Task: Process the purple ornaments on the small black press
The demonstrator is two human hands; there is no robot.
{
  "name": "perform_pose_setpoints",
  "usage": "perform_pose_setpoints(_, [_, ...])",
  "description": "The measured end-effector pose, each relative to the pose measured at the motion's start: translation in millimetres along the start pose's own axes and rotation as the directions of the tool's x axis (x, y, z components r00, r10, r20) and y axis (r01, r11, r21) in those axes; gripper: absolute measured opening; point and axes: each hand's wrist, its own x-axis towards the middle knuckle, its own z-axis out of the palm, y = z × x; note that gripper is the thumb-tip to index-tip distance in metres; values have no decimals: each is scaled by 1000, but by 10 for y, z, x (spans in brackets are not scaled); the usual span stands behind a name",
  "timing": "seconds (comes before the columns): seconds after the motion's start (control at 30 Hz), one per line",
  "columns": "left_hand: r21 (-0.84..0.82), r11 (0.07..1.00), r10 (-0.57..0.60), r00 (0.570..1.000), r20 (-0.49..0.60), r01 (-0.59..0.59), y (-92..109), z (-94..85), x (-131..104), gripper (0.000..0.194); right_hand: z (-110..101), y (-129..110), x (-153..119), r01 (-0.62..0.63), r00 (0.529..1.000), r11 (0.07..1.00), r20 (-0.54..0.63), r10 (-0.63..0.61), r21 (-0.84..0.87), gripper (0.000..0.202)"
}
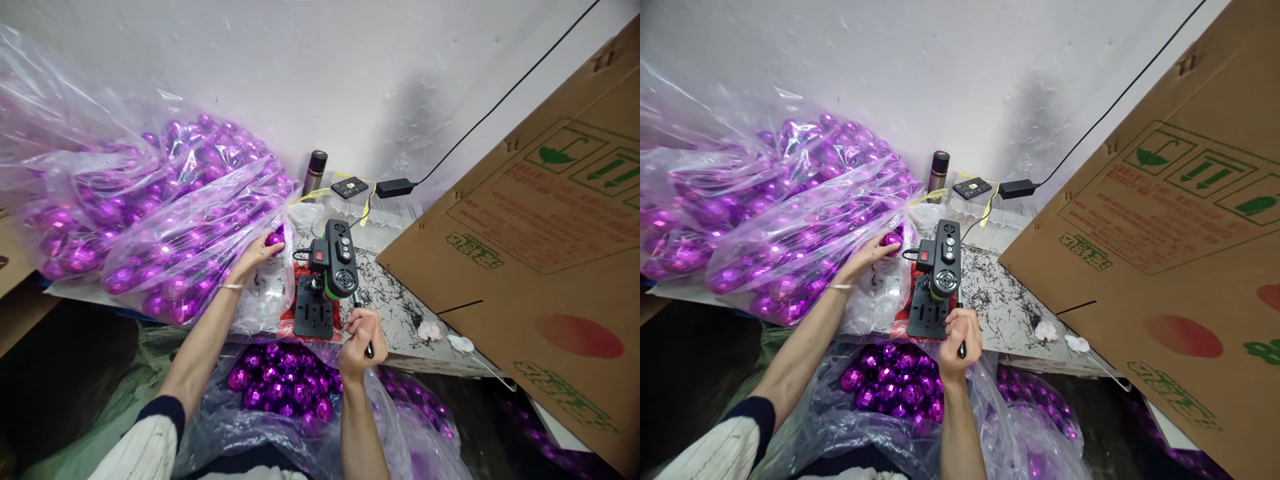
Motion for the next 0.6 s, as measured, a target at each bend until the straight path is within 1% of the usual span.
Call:
perform_pose_setpoints(0.03, [-184, 982, -40, 998, 54, 50, 4, -27, -153, 60, 0, -4, 3, -9, 1000, 1000, -1, 9, 0, 43])
perform_pose_setpoints(0.07, [-331, 936, -88, 989, 115, 121, 8, -46, -316, 64, 0, -9, 8, -15, 1000, 1000, 0, 15, 1, 43])
perform_pose_setpoints(0.13, [-521, 816, -152, 963, 224, 250, 17, -53, -643, 65, 1, -24, 25, -16, 1000, 1000, 3, 16, 4, 44])
perform_pose_setpoints(0.2, [-643, 696, -153, 941, 303, 320, 21, -18, -938, 61, 4, -42, 49, -17, 1000, 1000, 10, 17, 2, 44])
perform_pose_setpoints(0.27, [-707, 607, -140, 924, 355, 363, 21, 56, -1184, 57, 11, -61, 78, -35, 999, 999, 13, 35, -9, 44])
perform_pose_setpoints(0.33, [-731, 553, -148, 910, 387, 401, 18, 157, -1374, 53, 25, -81, 113, -58, 998, 998, 6, 58, -22, 46])
perform_pose_setpoints(0.4, [-743, 507, -187, 897, 401, 437, 10, 271, -1510, 47, 43, -101, 152, -71, 997, 997, -14, 71, -35, 48])
perform_pose_setpoints(0.53, [-770, 408, -283, 870, 404, 490, -65, 458, -1628, 35, 71, -138, 224, -75, 997, 995, -24, 74, -62, 51])
perform_pose_setpoints(0.6, [-769, 400, -295, 864, 408, 499, -142, 523, -1637, 35, 75, -149, 248, -71, 997, 995, -17, 70, -76, 52])
